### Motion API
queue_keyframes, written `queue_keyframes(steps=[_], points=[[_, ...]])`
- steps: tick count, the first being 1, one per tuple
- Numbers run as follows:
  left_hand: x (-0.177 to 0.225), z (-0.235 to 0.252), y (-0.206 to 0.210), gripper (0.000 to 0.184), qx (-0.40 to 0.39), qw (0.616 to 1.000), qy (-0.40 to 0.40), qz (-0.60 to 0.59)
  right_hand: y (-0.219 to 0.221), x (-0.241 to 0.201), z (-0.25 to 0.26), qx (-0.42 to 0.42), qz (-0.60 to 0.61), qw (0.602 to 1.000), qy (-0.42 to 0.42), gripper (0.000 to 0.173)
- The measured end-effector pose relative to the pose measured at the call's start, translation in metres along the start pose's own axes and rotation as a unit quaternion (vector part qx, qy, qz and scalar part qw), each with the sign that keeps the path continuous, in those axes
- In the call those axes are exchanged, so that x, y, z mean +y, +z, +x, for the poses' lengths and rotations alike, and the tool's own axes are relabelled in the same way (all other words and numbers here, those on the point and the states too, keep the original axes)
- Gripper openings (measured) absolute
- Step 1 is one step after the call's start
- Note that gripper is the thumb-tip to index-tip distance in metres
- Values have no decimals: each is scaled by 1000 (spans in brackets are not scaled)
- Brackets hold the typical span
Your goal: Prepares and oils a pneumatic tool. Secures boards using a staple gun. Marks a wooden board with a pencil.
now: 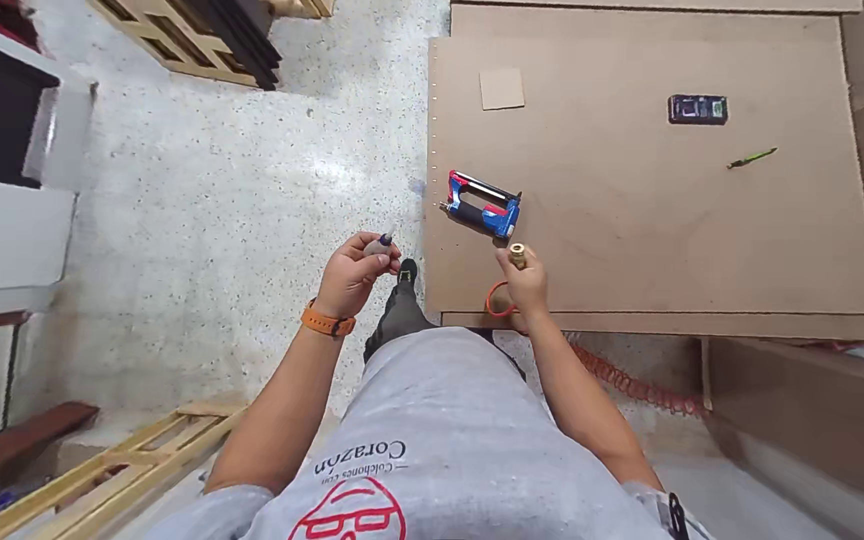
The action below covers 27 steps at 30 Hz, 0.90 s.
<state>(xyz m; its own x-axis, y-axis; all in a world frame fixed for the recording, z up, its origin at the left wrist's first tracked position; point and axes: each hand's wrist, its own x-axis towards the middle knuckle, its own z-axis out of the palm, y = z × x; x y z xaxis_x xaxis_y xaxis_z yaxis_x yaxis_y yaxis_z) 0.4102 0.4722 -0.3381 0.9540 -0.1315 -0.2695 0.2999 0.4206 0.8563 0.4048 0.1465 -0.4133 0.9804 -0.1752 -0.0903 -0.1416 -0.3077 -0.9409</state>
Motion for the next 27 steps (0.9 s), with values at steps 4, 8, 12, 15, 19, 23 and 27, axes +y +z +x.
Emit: queue_keyframes(steps=[4,8,12,15,19,23,27], points=[[13,47,-47,25,-39,998,-52,14,76,21,56,10,-186,972,-141,35],[39,77,-100,25,-66,995,-60,55,131,46,119,-60,-337,931,-128,34],[62,75,-147,25,-36,994,-72,78,143,59,133,-147,-415,898,-31,35],[74,73,-171,26,-23,994,-76,80,146,55,138,-171,-428,887,-6,33],[78,80,-185,26,-17,991,-71,112,138,40,138,-164,-399,902,7,29],[100,100,-167,27,-79,983,-18,163,120,-18,111,8,-178,984,-10,34],[144,130,-109,29,-150,964,55,213,120,-105,63,154,190,963,-110,23]])
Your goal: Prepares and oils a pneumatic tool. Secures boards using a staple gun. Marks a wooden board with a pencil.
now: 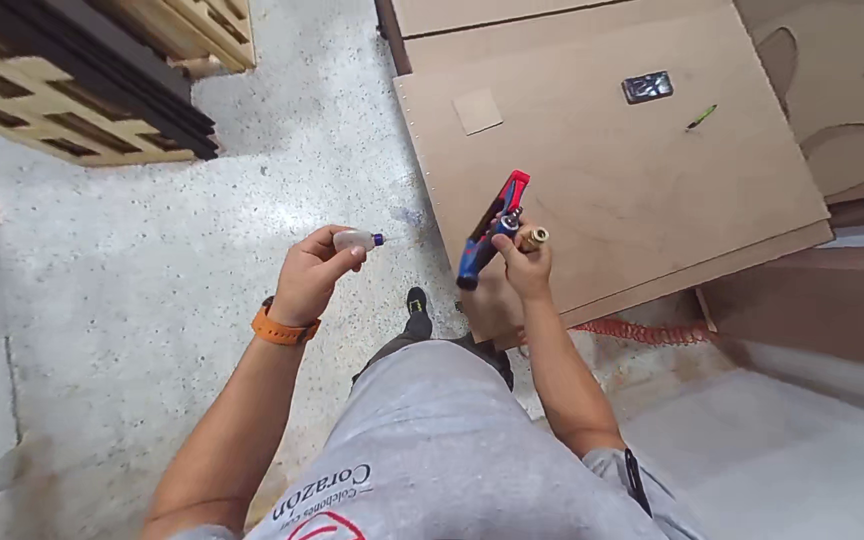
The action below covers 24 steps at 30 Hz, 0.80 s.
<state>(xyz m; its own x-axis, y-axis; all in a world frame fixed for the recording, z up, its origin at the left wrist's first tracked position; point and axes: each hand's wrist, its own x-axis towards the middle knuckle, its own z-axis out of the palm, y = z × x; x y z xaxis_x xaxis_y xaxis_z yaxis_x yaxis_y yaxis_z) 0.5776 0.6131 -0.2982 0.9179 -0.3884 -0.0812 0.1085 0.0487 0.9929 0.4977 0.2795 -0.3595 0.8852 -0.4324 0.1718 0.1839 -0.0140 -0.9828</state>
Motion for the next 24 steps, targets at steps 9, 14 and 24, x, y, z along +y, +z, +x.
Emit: queue_keyframes(steps=[9,14,24], points=[[166,31,124,25,-153,964,218,-20,-14,-132,-19,-78,-65,969,-225,32],[191,13,182,19,-170,948,266,37,-58,-151,-23,-62,-97,963,-244,34],[207,-2,243,14,-181,925,308,130,-96,-164,-28,-47,-89,957,-274,33]])
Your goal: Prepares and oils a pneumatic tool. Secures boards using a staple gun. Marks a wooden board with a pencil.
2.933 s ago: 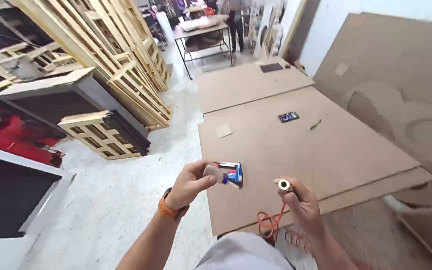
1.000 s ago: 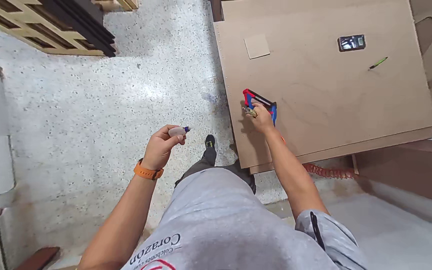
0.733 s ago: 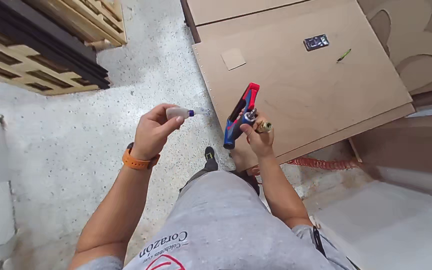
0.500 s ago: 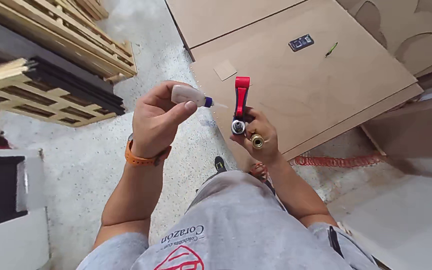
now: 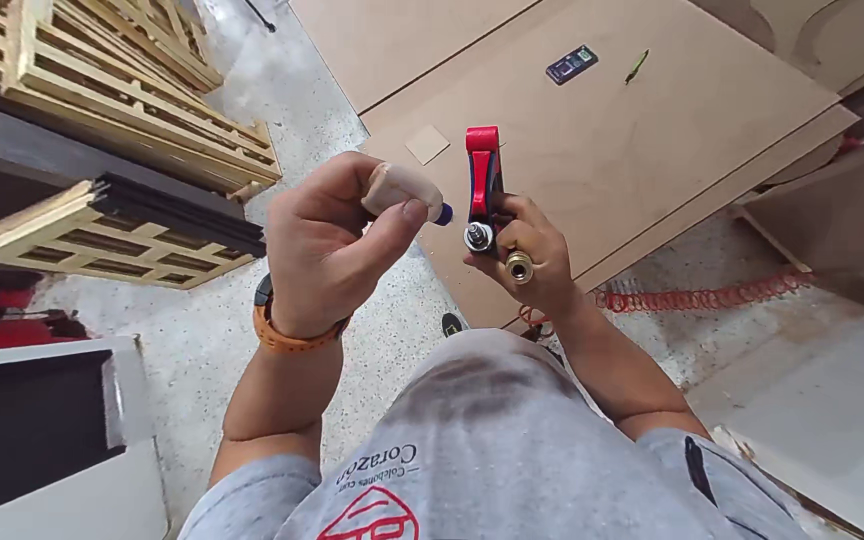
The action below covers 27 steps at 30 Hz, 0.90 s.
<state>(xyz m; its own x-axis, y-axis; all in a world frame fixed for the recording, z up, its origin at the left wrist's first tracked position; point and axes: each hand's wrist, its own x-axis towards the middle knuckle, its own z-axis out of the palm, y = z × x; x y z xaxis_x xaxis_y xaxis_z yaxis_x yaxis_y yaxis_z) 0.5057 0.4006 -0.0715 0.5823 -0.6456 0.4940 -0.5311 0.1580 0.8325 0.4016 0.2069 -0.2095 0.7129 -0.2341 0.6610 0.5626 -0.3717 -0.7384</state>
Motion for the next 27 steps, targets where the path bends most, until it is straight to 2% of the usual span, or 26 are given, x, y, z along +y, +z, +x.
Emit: queue_keyframes(steps=[8,27], points=[[19,4,0,16,2,998,18,62,3,-2,0,2,29,1000,-4,32],[20,7,-4,12,6,999,27,39,6,-8,3,-8,34,999,-6,34]])
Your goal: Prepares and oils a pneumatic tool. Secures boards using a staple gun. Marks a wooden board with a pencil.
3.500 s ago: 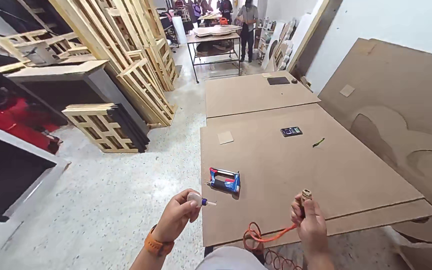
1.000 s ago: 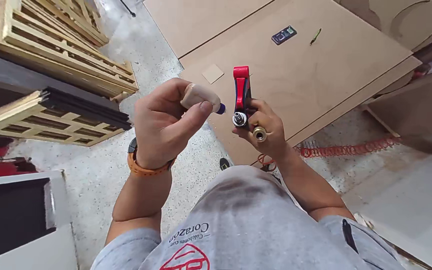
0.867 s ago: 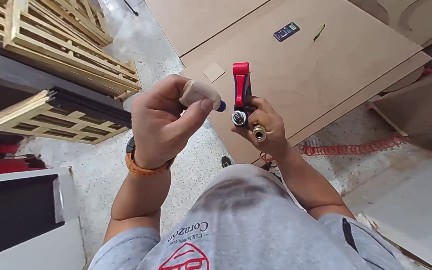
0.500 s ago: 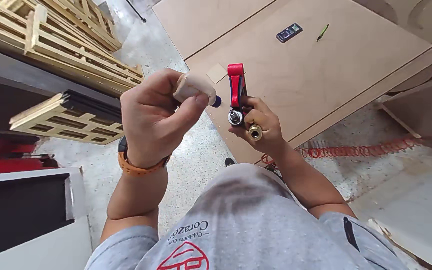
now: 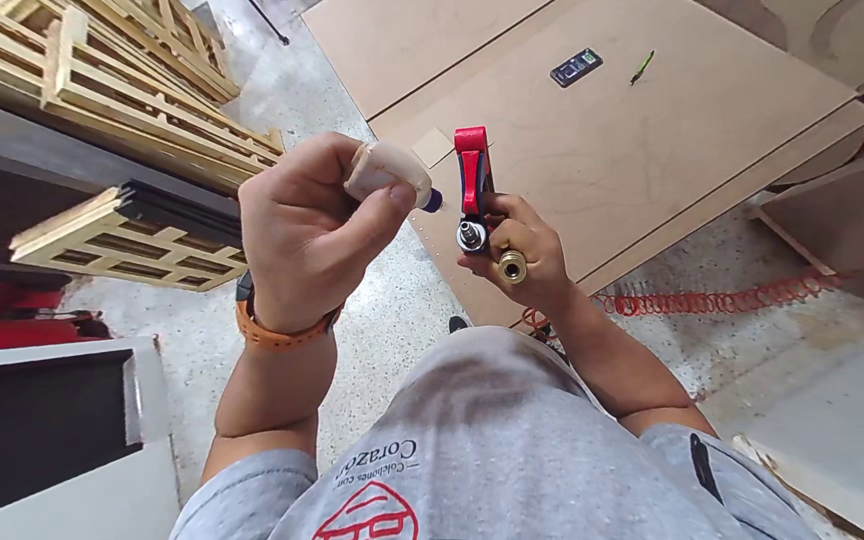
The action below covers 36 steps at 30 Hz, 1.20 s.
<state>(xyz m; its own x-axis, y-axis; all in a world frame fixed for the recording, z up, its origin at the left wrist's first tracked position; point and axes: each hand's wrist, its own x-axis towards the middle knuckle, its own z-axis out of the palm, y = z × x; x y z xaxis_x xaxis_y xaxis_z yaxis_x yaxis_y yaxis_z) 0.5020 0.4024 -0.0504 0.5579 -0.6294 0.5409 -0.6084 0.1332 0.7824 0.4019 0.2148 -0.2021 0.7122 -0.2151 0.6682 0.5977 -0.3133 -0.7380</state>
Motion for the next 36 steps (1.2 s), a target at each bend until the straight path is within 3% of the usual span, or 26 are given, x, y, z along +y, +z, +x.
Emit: queue_keyframes(steps=[19,23,28,36], points=[[-5,-5,-6,12,10,999,-19,-38,3,-2,3,-4,-6,1000,-7,34],[-13,-13,-13,15,13,994,-49,-100,2,-6,-3,-3,-8,1000,13,33],[-64,-44,-13,22,-20,965,-104,-239,-4,-9,-9,7,10,1000,23,32],[-216,-129,49,26,22,893,-242,-379,-20,-3,-34,35,-47,997,53,31]])
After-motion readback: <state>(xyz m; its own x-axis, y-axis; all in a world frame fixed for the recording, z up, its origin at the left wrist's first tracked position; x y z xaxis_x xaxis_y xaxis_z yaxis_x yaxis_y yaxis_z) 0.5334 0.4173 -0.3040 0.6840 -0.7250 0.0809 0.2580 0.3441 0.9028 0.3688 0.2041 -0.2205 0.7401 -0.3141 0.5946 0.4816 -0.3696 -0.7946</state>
